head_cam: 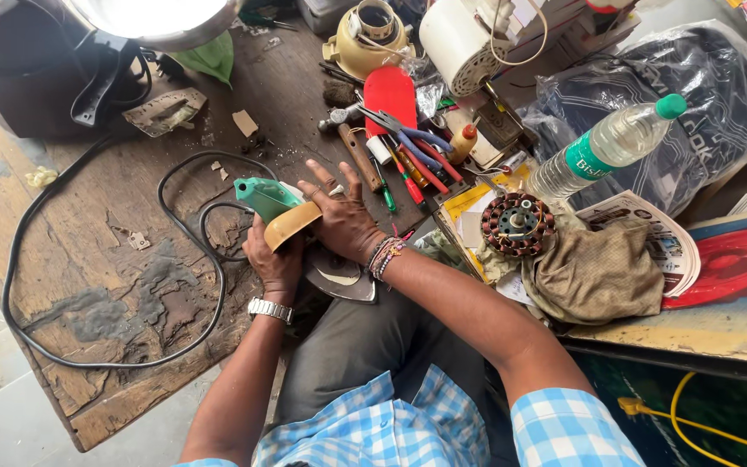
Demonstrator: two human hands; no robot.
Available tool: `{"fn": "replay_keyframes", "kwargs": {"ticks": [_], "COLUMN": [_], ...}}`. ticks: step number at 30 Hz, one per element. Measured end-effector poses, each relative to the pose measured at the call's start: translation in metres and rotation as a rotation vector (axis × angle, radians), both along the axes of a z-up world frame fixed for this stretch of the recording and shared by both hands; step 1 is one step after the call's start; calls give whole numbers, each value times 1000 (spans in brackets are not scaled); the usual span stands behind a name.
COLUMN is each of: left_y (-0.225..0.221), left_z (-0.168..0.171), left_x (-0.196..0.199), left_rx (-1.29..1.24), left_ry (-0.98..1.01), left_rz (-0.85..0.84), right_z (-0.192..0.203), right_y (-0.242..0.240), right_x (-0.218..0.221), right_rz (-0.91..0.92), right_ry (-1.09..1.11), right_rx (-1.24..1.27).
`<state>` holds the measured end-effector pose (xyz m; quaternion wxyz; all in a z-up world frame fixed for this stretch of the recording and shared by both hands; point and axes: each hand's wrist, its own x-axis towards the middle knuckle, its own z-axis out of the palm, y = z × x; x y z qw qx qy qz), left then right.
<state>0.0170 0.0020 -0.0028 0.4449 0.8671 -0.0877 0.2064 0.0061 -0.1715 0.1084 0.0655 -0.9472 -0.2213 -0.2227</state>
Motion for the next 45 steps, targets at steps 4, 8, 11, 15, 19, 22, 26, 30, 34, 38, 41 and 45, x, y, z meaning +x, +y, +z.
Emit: {"fn": "replay_keyframes", "kwargs": {"ticks": [4, 8, 11, 15, 19, 22, 26, 30, 34, 38, 41, 45], "left_y": [-1, 2, 3, 1, 2, -1, 0, 0, -1, 1, 2, 3], "left_z": [1, -7, 0, -5, -8, -1, 5, 10, 13, 15, 17, 20], "left_x": [10, -4, 5, 2, 5, 7, 2, 3, 2, 0, -1, 0], "left_rx": [12, 16, 15, 63, 30, 9, -1, -13, -6, 4, 2, 1], "left_ry": [-21, 20, 18, -114, -68, -24, -62, -73, -49, -41, -61, -63], "left_rz": [-10, -8, 0, -11, 18, -1, -8, -18, -17, -21, -38, -46], "right_z": [8, 2, 12, 10, 8, 11, 11, 13, 13, 12, 13, 16], "right_y": [1, 1, 3, 4, 4, 3, 4, 5, 6, 6, 5, 6], "right_x": [6, -3, 3, -3, 4, 3, 0, 2, 2, 1, 1, 1], "right_rz": [-25, 7, -16, -1, 47, 39, 32, 28, 21, -6, 12, 16], "right_ry": [-21, 60, -74, -16, 12, -23, 2, -3, 0, -33, 13, -2], "right_rx": [-52, -13, -87, -38, 39, 5, 5, -1, -32, -78, -48, -46]}}
